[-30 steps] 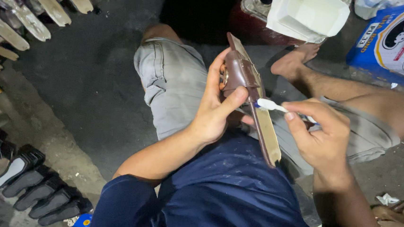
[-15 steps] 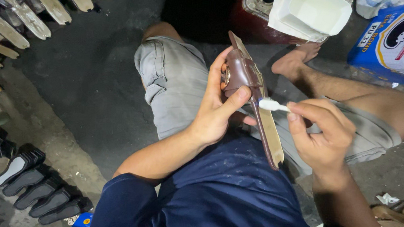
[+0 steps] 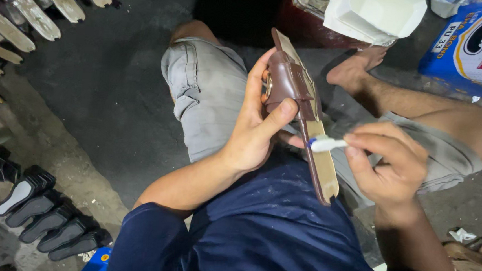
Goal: The person sits on the floor and uses a toothbrush to apply a brown substance to the edges of a shoe part. They repeatedly dip the toothbrush into a container and brush the substance onto the shoe part, then place it on a rack with other similar parts.
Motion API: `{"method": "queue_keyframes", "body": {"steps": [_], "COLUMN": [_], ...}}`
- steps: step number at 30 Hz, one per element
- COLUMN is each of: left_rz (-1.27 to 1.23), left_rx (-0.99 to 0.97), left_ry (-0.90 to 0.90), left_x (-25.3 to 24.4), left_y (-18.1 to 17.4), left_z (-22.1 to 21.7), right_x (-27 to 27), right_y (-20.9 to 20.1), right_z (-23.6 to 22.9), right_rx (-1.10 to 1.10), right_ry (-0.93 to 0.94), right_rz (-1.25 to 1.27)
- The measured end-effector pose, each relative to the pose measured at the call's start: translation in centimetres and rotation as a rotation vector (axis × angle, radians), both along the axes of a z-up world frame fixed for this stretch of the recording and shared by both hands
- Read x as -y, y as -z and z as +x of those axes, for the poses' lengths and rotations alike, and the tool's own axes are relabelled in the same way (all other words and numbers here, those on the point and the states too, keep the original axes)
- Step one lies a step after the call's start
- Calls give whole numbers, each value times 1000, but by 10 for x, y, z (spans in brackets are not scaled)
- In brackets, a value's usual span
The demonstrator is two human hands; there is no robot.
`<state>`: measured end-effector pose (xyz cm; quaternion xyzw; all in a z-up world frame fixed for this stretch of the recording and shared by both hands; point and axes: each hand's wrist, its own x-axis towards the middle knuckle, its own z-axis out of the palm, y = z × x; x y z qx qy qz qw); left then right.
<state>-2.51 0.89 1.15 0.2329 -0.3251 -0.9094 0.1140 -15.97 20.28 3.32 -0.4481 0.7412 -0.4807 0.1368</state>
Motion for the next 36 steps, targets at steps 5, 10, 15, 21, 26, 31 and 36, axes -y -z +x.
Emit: {"method": "queue_keyframes", "body": {"steps": [5, 10, 15, 21, 26, 31, 36], "left_rz": [58, 151, -1041, -1678, -1469, -1116, -1058], "left_rx": [21, 106, 227, -27, 121, 197, 240], "left_ry": [-33, -11, 113, -9, -9, -17, 4], "left_x": [4, 5, 15, 11, 17, 17, 12], "left_y": [11, 34, 53, 59, 64, 55, 56], "left_z": [-2, -13, -20, -17, -22, -6, 0], "right_x": [-8, -4, -2, -5, 17, 38, 63], "right_y": [-16, -19, 0, 24, 31, 57, 77], "right_z": [8, 19, 9, -10, -52, -114, -142], "right_rx": [183, -11, -256, 266, 378, -454, -887], "right_ry": [52, 35, 232, 366, 446, 273, 208], "right_rz": [-18, -34, -37, -152, -56, 442, 637]}}
